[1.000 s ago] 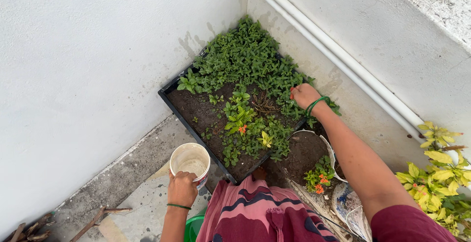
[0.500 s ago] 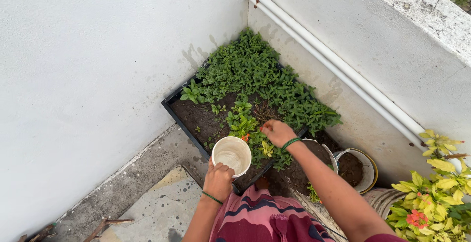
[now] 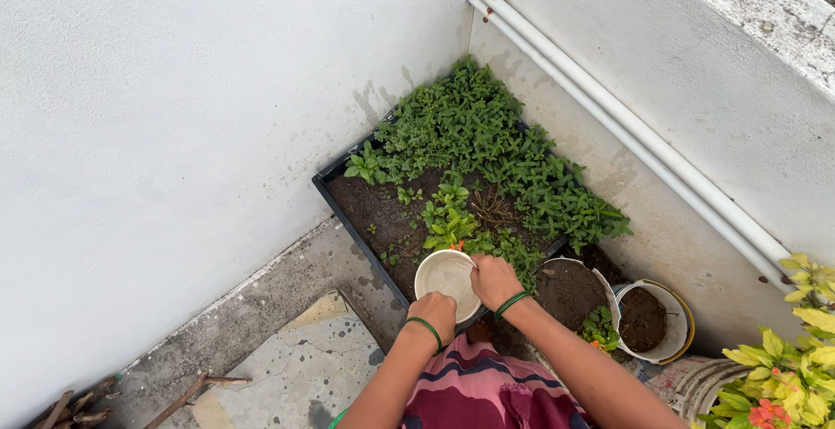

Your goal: The person waters various plants by dipping a hand into a container of water and sprinkling the water over the plants and soil.

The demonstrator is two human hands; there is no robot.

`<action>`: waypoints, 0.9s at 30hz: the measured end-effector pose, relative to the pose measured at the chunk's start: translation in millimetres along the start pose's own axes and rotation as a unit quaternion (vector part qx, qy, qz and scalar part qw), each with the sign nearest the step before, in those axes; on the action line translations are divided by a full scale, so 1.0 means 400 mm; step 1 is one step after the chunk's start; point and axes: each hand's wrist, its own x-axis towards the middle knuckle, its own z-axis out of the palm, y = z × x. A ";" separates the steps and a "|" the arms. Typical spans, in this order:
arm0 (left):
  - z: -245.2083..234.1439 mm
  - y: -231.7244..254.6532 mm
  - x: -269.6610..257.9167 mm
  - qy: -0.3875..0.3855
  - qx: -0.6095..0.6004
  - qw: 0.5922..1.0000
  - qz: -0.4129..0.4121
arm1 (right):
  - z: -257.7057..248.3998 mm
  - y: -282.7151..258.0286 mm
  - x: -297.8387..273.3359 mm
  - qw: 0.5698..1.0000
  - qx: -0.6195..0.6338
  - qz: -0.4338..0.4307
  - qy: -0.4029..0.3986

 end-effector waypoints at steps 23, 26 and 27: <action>0.174 -0.015 0.299 -0.217 -0.669 0.694 -0.153 | -0.057 -0.009 -0.065 0.999 -0.022 0.037 0.030; 0.072 0.008 0.264 -0.297 -0.740 0.592 -0.113 | -0.069 0.083 -0.040 0.993 -0.020 0.095 0.061; 0.047 0.012 0.255 -0.323 -0.748 0.571 -0.101 | -0.074 0.111 -0.038 0.993 -0.019 0.097 0.061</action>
